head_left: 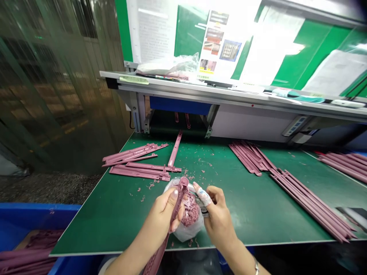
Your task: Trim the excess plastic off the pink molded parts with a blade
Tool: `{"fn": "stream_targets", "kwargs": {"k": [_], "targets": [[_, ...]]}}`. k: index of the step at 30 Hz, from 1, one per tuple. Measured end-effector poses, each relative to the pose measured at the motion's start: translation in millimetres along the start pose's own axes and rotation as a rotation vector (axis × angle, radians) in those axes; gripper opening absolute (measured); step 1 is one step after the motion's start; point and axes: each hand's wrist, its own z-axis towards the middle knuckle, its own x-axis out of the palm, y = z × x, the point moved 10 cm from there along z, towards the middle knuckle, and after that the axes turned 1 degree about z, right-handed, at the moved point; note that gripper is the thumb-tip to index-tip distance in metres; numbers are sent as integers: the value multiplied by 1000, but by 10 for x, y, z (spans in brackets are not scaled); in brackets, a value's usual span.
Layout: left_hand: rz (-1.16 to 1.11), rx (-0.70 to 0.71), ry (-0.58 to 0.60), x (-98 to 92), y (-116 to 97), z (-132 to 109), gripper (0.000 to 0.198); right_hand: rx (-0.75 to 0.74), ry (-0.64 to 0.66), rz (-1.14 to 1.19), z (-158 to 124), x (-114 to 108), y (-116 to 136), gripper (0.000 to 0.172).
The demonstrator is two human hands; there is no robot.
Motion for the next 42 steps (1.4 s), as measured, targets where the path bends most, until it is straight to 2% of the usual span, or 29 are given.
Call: {"fn": "stream_targets", "kwargs": {"k": [2,4,5,7,9,10,11,13,14,15,16,18,19,21,23,25,27,29,31,32,35,37,39,42], "targets": [[-82,-15,-6,2,-1,30,43,182,-81,115,-40,-25,-181,64],[-229,-22,-46,-11,-69,86,38,411,-79,354,-113,81,-379,46],[-326,-7,-75,-20,-144,126,35,525,-18,520,-164,226,-438,39],[-518,65,-133,-40,-355,235,29,680,208,886,-278,623,-379,43],[-626,154,-176,-75,-567,397,24,725,421,1179,-353,911,-213,55],[-616,179,-178,-89,-637,511,23,723,468,1274,-351,967,-185,61],[-551,182,-158,-96,-670,656,25,721,466,1340,-319,966,-219,65],[-267,162,-106,-147,-623,1027,34,725,356,1384,-195,809,-468,68],[-45,161,-96,-211,-564,1241,42,720,286,1327,-121,662,-662,66],[197,181,-148,-343,-512,1456,48,715,236,1191,-55,487,-885,63],[449,178,-143,-421,-430,1685,51,697,218,980,8,293,-1118,57],[635,120,-201,-664,-245,2112,49,683,297,254,80,-93,-1646,40],[710,100,-229,-762,-187,2297,48,713,266,108,108,-278,-1909,36],[830,54,-274,-886,-111,2601,48,782,189,-60,142,-566,-2405,31],[914,-9,-289,-922,-39,2831,46,852,126,-170,154,-744,-2835,28],[952,-79,-275,-906,66,2997,41,892,77,-243,175,-826,-3139,29],[941,-140,-242,-871,201,3104,34,890,34,-276,215,-833,-3287,31],[882,-184,-203,-838,326,3151,29,849,9,-263,274,-773,-3278,28],[783,-203,-169,-810,377,3142,26,778,7,-200,346,-669,-3136,16],[723,-199,-155,-792,358,3115,25,736,15,-152,386,-609,-3026,13],[529,-163,-104,-702,170,2907,24,629,49,30,512,-425,-2604,18],[411,-153,-56,-595,47,2613,27,585,85,171,601,-273,-2277,18],[320,-172,0,-447,32,2181,34,547,140,302,691,-78,-1910,23],[239,-241,60,-220,265,1397,53,529,239,617,754,281,-1313,37]]}}
